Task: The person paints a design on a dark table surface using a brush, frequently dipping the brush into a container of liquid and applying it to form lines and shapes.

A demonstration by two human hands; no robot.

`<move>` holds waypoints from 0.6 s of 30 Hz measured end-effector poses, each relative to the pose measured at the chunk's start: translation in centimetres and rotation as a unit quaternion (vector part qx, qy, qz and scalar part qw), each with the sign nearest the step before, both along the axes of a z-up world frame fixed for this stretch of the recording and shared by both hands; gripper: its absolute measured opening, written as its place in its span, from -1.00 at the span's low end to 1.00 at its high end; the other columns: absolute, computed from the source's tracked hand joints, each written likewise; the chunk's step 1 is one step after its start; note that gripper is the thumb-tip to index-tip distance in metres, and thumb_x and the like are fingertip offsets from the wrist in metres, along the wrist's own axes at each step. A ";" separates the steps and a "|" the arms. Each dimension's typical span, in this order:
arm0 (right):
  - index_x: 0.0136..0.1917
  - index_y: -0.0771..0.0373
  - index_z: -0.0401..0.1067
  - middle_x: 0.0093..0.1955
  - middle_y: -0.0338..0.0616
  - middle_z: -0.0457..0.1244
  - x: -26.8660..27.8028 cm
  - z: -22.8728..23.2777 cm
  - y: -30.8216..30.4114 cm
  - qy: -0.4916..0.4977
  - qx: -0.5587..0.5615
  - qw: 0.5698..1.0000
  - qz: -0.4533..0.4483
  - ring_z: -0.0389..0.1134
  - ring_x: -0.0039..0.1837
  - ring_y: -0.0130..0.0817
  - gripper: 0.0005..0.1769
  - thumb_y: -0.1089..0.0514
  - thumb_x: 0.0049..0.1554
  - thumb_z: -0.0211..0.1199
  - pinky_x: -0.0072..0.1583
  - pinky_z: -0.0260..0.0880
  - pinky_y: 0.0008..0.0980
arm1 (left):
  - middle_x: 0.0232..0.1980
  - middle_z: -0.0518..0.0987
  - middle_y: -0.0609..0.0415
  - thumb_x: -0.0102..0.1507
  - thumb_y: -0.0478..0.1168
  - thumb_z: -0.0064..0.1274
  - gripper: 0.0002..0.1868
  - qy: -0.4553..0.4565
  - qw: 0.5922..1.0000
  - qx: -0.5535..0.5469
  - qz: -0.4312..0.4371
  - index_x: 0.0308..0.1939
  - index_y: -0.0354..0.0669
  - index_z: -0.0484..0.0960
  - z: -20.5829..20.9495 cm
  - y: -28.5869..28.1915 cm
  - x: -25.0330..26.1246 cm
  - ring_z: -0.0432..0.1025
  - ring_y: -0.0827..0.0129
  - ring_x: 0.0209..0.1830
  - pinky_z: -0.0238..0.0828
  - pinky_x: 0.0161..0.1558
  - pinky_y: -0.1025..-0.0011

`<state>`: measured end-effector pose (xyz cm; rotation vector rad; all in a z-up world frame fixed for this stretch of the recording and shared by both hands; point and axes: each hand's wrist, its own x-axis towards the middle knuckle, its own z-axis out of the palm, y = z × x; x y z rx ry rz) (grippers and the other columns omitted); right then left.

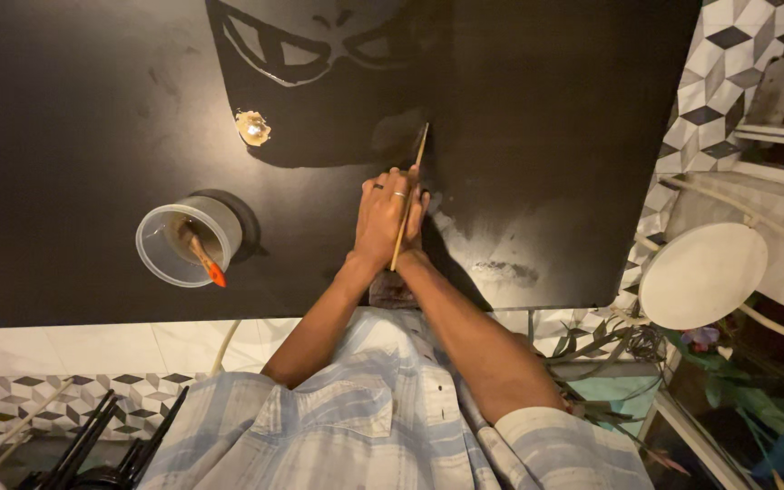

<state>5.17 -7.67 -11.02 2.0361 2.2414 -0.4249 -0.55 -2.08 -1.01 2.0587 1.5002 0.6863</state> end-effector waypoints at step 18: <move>0.69 -0.08 -0.60 0.61 0.33 -0.90 0.6 7.3 3.5 0.036 -0.358 0.932 0.044 -0.92 0.62 0.36 0.39 -0.16 0.01 0.41 0.47 -0.77 0.51 | -0.09 0.56 -0.16 0.29 -0.29 0.00 -0.68 -0.024 0.997 -0.042 0.059 0.10 -0.34 0.55 3.6 -3.8 -5.5 0.41 -0.02 -0.14 0.27 -0.07 0.11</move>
